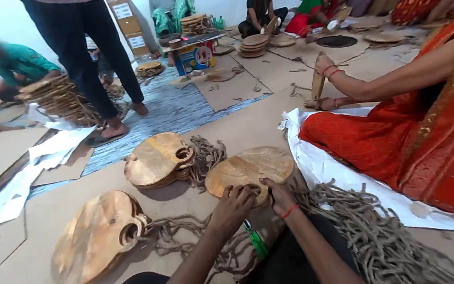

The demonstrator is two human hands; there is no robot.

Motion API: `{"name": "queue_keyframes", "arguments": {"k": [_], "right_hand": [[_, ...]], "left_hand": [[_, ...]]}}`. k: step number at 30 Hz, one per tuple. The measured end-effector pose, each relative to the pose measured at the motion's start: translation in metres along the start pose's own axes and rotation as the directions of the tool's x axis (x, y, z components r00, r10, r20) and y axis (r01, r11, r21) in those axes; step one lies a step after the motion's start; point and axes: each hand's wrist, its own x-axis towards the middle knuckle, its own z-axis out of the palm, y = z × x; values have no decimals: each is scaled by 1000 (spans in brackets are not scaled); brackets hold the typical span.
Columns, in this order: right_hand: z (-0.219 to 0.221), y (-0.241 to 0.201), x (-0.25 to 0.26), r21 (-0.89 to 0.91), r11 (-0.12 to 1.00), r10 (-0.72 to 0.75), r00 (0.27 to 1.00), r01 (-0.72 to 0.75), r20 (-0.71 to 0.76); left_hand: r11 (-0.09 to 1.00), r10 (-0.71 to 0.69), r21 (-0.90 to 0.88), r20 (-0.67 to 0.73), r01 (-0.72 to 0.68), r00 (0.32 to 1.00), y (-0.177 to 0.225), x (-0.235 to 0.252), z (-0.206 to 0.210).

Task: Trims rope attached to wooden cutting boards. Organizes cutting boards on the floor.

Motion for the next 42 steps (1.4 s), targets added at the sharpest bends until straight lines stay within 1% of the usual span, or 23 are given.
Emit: {"name": "queue_keyframes", "arguments": {"k": [3, 5, 7, 8, 10, 11, 13, 15, 17, 20, 21, 23, 25, 27, 30, 32, 34, 35, 36, 38, 39, 40, 42], "right_hand": [[-20, -26, 80, -128, 983, -130, 992, 129, 5], [-24, -47, 137, -184, 971, -160, 986, 150, -39], [-16, -70, 187, -116, 980, -179, 972, 163, -149], [-8, -80, 208, -70, 980, -195, 954, 184, -228], [6, -92, 238, -6, 969, -236, 913, 248, -333], [9, -93, 248, 11, 960, -260, 904, 280, -339], [12, -86, 259, 63, 949, -279, 915, 309, -292], [8, -81, 259, 185, 926, -288, 934, 328, -213], [2, -80, 250, 237, 916, -282, 940, 323, -191], [-11, -57, 207, -98, 959, -279, 950, 268, -138], [-17, -41, 184, -283, 924, -289, 954, 256, -77], [-34, 1, 125, -650, 729, -211, 974, 214, 84], [-43, 41, 72, -854, 499, 36, 980, 150, 194], [-37, 69, 39, -949, 294, 168, 971, 112, 167], [-18, 96, 15, -990, 76, 153, 980, 118, 128], [-13, 101, 18, -992, 7, 138, 982, 126, 126], [-16, 104, 21, -992, 54, 159, 979, 118, 125], [-19, 103, 21, -984, 155, 167, 979, 92, 118], [-21, 102, 20, -947, 318, 167, 980, 50, 108], [-24, 103, 2, -703, 710, 154, 984, -46, 91], [-22, 103, -15, -538, 839, 155, 983, -78, 100], [-22, 106, -31, -393, 914, 153, 982, -97, 112], [-24, 114, -53, -230, 969, 136, 977, -96, 164]], "left_hand": [[955, -191, -205, 128, 215, 973, 3, -6, 0], [925, -246, -261, 138, 275, 959, -3, -44, -6], [868, -352, -292, 210, 403, 912, -20, -91, -11], [802, -441, -292, 300, 521, 846, -28, -113, -12], [591, -580, -261, 521, 764, 626, -44, -137, -12], [514, -617, -245, 560, 822, 553, -50, -139, -10], [477, -652, -233, 552, 847, 519, -54, -132, -7], [511, -642, -256, 521, 820, 563, -53, -117, 1], [531, -583, -254, 582, 808, 566, -52, -107, 8], [544, -503, -179, 712, 819, 490, -52, -106, 17], [551, -487, -148, 742, 821, 461, -52, -106, 20], [559, -483, -72, 781, 826, 395, -53, -106, 25], [545, -521, -4, 782, 839, 342, -59, -104, 28], [513, -579, 33, 751, 858, 317, -66, -109, 33], [517, -626, -7, 679, 856, 384, -78, -114, 50], [585, -602, -18, 661, 811, 449, -74, -111, 67], [632, -583, -4, 656, 775, 479, -66, -109, 83], [643, -580, -3, 651, 766, 489, -62, -106, 84], [654, -571, -9, 650, 757, 502, -59, -101, 82], [667, -542, -53, 650, 743, 533, -55, -96, 78], [646, -545, -107, 628, 755, 555, -53, -96, 75], [613, -564, -181, 582, 769, 587, -50, -94, 69], [527, -647, -347, 427, 775, 632, -42, -86, 46]]}}
